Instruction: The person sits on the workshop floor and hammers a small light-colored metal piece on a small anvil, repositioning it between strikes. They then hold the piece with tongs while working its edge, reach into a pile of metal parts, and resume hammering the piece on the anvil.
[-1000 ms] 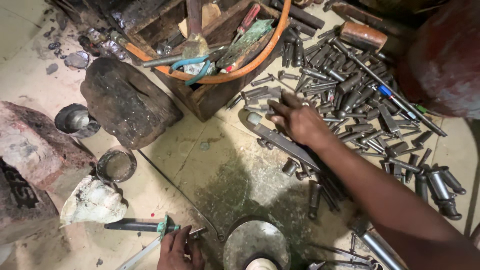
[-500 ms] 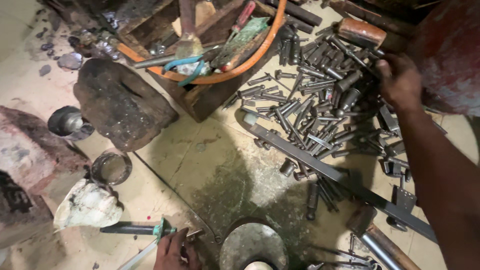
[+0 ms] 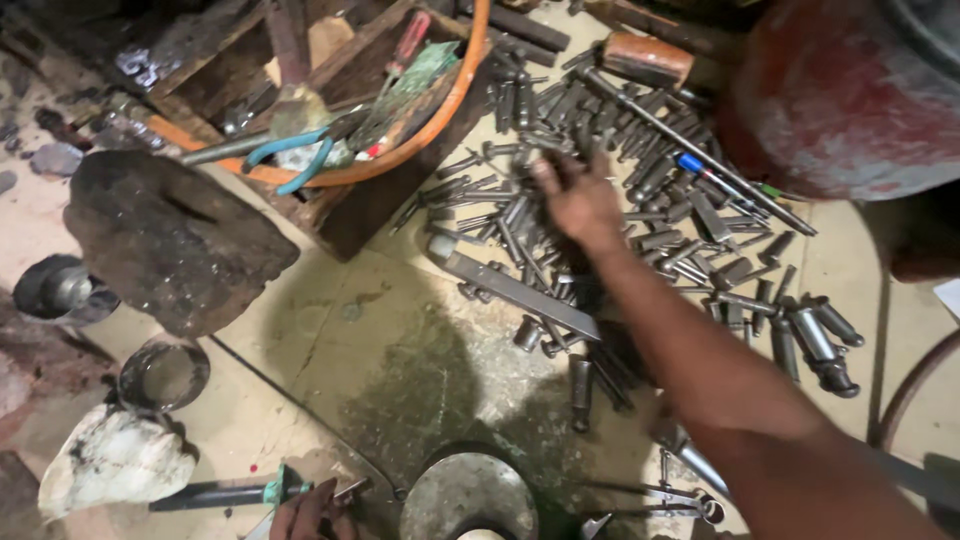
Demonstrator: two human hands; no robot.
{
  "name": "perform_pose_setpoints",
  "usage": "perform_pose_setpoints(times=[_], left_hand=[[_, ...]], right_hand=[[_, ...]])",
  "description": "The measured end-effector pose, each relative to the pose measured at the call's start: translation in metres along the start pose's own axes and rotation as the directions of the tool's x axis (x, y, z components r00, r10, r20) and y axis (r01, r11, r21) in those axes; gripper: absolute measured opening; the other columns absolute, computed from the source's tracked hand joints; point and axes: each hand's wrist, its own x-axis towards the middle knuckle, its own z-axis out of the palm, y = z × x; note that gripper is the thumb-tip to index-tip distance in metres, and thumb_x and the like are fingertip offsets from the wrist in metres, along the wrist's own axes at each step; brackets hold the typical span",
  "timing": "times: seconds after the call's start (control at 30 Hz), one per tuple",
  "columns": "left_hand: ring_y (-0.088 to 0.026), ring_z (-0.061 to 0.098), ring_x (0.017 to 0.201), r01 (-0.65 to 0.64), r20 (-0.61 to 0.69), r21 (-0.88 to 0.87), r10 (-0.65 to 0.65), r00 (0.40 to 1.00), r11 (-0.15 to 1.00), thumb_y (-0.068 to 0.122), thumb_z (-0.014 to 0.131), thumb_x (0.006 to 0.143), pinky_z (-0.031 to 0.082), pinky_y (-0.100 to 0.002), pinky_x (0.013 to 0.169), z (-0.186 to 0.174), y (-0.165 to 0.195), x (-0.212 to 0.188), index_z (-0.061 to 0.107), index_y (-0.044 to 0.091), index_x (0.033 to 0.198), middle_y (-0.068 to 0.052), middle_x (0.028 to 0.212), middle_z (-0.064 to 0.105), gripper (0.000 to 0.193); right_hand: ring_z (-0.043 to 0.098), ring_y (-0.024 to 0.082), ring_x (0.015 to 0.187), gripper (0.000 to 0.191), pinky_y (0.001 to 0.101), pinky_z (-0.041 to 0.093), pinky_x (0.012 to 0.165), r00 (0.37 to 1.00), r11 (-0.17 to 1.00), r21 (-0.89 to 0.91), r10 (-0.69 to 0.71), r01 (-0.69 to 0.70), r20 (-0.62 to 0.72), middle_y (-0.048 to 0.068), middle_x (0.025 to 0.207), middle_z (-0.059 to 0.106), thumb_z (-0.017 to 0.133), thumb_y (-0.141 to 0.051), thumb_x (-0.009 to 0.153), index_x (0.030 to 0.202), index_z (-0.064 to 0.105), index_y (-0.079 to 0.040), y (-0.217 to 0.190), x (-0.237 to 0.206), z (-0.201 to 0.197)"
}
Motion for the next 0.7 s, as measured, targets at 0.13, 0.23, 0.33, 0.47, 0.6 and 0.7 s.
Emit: perform_pose_setpoints(times=[0.13, 0.23, 0.33, 0.47, 0.6, 0.7], left_hand=[[-0.027, 0.068, 0.084, -0.147, -0.024, 0.049, 0.148, 0.989, 0.988, 0.010, 0.071, 0.076, 0.058, -0.038, 0.084, 0.007, -0.014, 0.012, 0.074, 0.012, 0.107, -0.014, 0.089, 0.066, 0.031], [-0.022, 0.069, 0.076, -0.120, 0.103, -0.004, 0.120, 0.987, 0.993, 0.012, 0.073, 0.075, 0.059, -0.035, 0.078, 0.006, -0.022, 0.020, 0.076, 0.011, 0.106, -0.009, 0.082, 0.067, 0.031], [-0.018, 0.071, 0.069, 0.043, 0.309, -0.165, 0.010, 0.951, 0.985, 0.011, 0.073, 0.075, 0.061, -0.033, 0.072, 0.002, -0.028, 0.029, 0.077, 0.011, 0.105, -0.006, 0.076, 0.070, 0.030], [-0.019, 0.071, 0.070, -0.076, 0.217, -0.072, 0.090, 0.972, 0.995, 0.011, 0.074, 0.075, 0.061, -0.033, 0.072, 0.001, -0.022, 0.028, 0.077, 0.011, 0.105, -0.006, 0.076, 0.069, 0.030], [-0.019, 0.071, 0.070, -0.118, 0.164, -0.038, 0.122, 0.979, 0.992, 0.012, 0.074, 0.075, 0.060, -0.034, 0.073, 0.003, -0.020, 0.025, 0.077, 0.011, 0.105, -0.006, 0.077, 0.069, 0.031], [-0.019, 0.071, 0.071, -0.120, 0.156, -0.038, 0.124, 0.980, 0.992, 0.012, 0.074, 0.074, 0.060, -0.034, 0.073, 0.003, -0.022, 0.026, 0.077, 0.011, 0.105, -0.007, 0.077, 0.069, 0.031]], right_hand=[[0.019, 0.042, 0.152, 0.066, 0.0484, 0.025, 0.123, 0.994, 0.984, -0.164, -0.057, 0.071, 0.089, 0.020, 0.165, 0.023, 0.034, -0.067, 0.102, 0.145, 0.056, -0.023, -0.042, -0.007, 0.004], [0.031, 0.033, 0.152, 0.061, 0.0577, 0.022, 0.125, 0.980, 0.966, -0.198, -0.140, 0.167, 0.142, 0.009, 0.158, 0.045, 0.030, -0.060, 0.106, 0.147, 0.055, -0.023, -0.071, -0.009, 0.008], [0.044, 0.032, 0.143, 0.056, 0.0575, 0.031, 0.119, 0.962, 0.965, -0.069, -0.246, 0.255, 0.117, 0.011, 0.153, 0.050, 0.036, -0.052, 0.106, 0.148, 0.054, -0.020, -0.082, -0.001, 0.010], [0.056, 0.034, 0.129, 0.051, 0.0492, 0.045, 0.110, 0.843, 0.875, 0.223, -0.477, 0.429, 0.249, 0.016, 0.145, 0.055, 0.053, -0.040, 0.102, 0.148, 0.053, -0.018, -0.052, 0.020, -0.002], [0.073, 0.025, 0.103, 0.032, 0.0346, 0.061, 0.091, 0.923, 0.867, 0.359, -0.382, 0.346, 0.032, 0.013, 0.126, 0.071, 0.065, -0.011, 0.099, 0.130, 0.070, -0.013, 0.020, 0.034, -0.036], [0.072, 0.038, 0.105, 0.030, 0.0438, 0.059, 0.095, 0.817, 0.903, -0.124, -0.426, 0.412, -0.389, 0.020, 0.118, 0.073, 0.073, -0.011, 0.095, 0.125, 0.074, -0.008, 0.086, 0.040, -0.076]])
